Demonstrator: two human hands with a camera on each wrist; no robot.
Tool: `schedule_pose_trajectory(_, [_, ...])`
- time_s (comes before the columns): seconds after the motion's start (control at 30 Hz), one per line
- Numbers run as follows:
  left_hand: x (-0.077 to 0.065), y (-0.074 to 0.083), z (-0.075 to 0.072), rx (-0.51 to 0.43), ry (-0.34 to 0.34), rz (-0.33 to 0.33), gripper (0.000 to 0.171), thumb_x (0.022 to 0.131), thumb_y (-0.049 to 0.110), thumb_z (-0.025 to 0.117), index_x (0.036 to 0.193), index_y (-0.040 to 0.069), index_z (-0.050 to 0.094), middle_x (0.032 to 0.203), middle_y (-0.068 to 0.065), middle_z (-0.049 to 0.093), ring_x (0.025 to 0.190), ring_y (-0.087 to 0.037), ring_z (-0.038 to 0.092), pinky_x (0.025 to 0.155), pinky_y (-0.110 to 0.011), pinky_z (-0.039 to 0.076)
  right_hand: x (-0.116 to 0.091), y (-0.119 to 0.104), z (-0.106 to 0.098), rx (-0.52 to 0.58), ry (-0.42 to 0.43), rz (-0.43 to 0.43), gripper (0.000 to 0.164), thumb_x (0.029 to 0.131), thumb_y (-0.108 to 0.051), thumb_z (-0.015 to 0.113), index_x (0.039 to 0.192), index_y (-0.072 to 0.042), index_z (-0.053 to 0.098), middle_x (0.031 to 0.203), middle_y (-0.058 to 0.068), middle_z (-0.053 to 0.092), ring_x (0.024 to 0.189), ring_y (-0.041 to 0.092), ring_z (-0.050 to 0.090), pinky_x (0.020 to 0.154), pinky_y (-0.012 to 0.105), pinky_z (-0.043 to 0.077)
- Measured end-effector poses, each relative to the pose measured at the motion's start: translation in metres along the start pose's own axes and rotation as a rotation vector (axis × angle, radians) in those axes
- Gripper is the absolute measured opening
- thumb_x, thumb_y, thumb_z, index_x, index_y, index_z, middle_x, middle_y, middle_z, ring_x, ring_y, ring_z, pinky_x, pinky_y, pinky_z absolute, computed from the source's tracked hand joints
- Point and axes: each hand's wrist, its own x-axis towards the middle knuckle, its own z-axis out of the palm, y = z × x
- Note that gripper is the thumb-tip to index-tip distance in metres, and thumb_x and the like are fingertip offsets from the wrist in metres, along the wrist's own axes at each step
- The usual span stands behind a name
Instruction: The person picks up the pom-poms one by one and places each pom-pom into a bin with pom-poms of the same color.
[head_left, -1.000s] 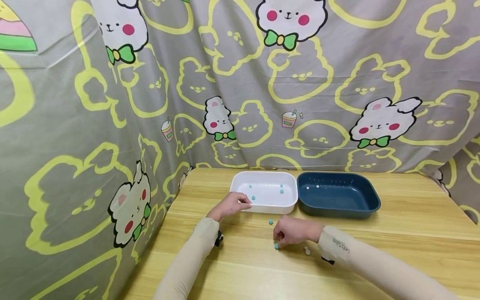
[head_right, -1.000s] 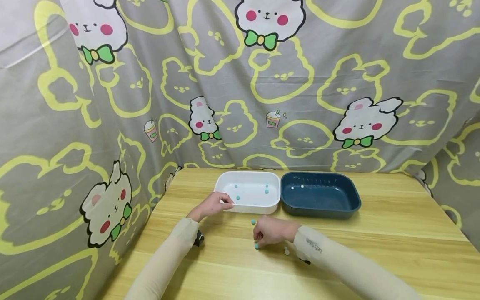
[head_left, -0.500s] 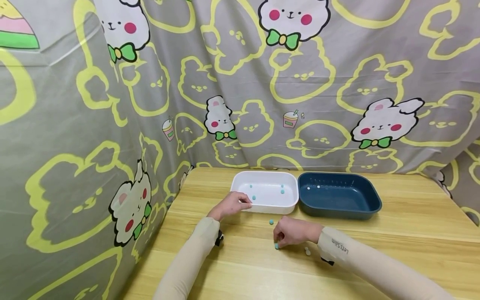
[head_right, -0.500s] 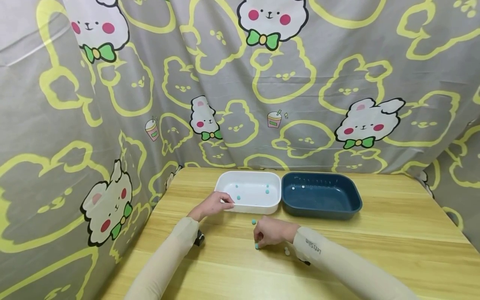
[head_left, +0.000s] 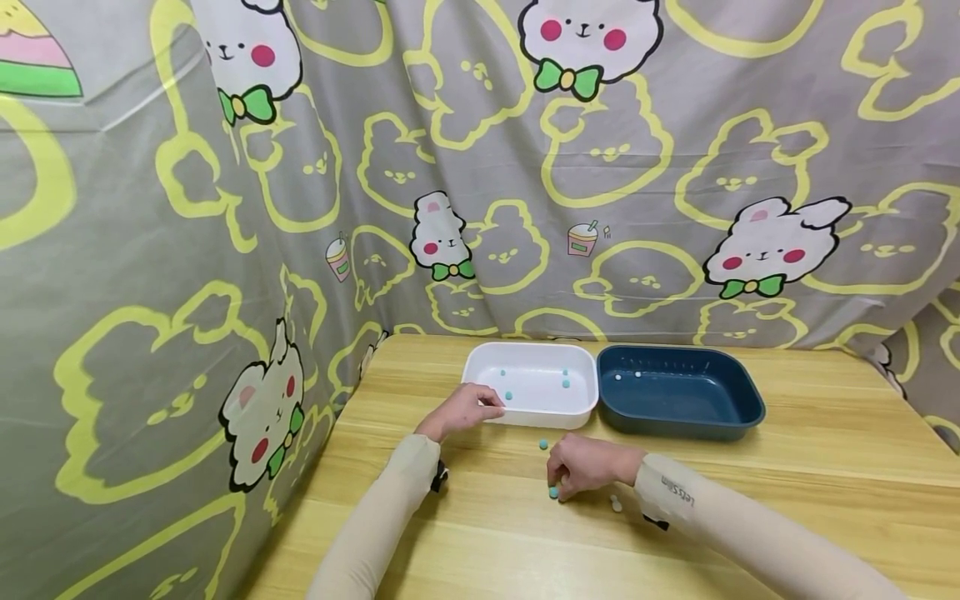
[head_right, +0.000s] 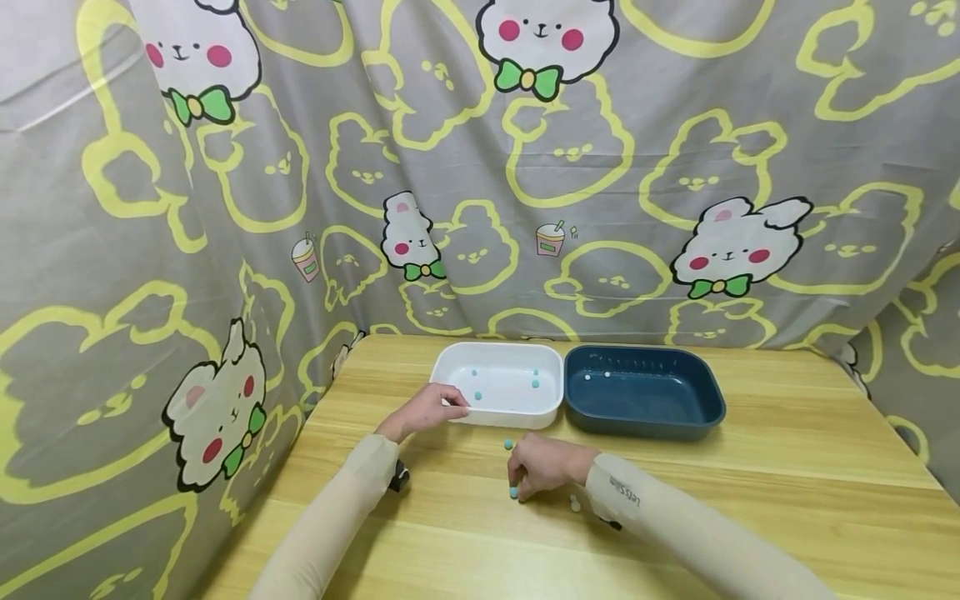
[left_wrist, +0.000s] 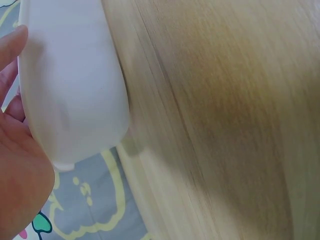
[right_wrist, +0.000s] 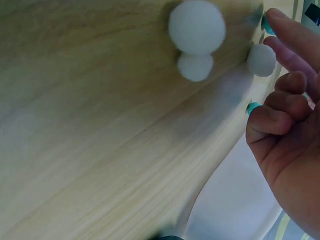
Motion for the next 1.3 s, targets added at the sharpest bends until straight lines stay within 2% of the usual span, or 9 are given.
schedule_pose_trajectory(0.27, [0.0,0.002,0.0,0.012,0.001,0.0,0.008,0.089,0.021,0.067,0.084,0.017,0.072,0.082,0.011,0.064,0.082,-0.007,0.055,0.071,-0.026,0.045,0.0,-0.001,0.0,0.026,-0.008,0.028,0.007,0.078,-0.021,0.079,0.081,-0.02,0.073,0.074,-0.017,0.059,0.067,0.001,0.049,0.062,0.017,0.043])
schedule_pose_trajectory(0.53, [0.0,0.002,-0.001,0.025,-0.003,0.028,0.009,0.088,0.021,0.068,0.083,0.016,0.073,0.084,0.009,0.065,0.083,-0.008,0.057,0.073,-0.027,0.046,0.002,0.003,0.005,0.045,0.01,0.006,0.01,0.075,-0.018,0.08,0.08,-0.02,0.073,0.071,-0.019,0.06,0.067,0.0,0.049,0.061,0.016,0.043])
schedule_pose_trajectory(0.77, [-0.001,0.003,-0.001,0.023,-0.009,0.009,0.008,0.089,0.021,0.068,0.084,0.018,0.072,0.083,0.011,0.065,0.084,-0.008,0.056,0.073,-0.027,0.046,0.003,0.005,0.006,0.064,0.004,0.0,0.008,0.076,-0.016,0.079,0.08,-0.02,0.073,0.071,-0.02,0.06,0.067,0.0,0.049,0.061,0.016,0.043])
schedule_pose_trajectory(1.07, [-0.001,0.001,-0.001,0.008,-0.005,0.011,0.007,0.089,0.02,0.068,0.084,0.018,0.073,0.083,0.011,0.065,0.084,-0.008,0.057,0.073,-0.027,0.046,0.003,0.007,0.003,0.172,0.009,0.033,0.007,0.077,-0.013,0.079,0.08,-0.017,0.073,0.067,-0.017,0.059,0.064,-0.001,0.046,0.057,0.017,0.04])
schedule_pose_trajectory(1.3, [-0.001,0.001,0.0,0.008,-0.006,-0.006,0.008,0.089,0.021,0.068,0.084,0.018,0.073,0.083,0.011,0.064,0.083,-0.008,0.056,0.073,-0.027,0.046,0.004,0.01,0.004,0.227,0.029,0.012,0.008,0.076,-0.012,0.079,0.08,-0.016,0.073,0.061,-0.015,0.053,0.058,-0.003,0.043,0.053,0.015,0.034])
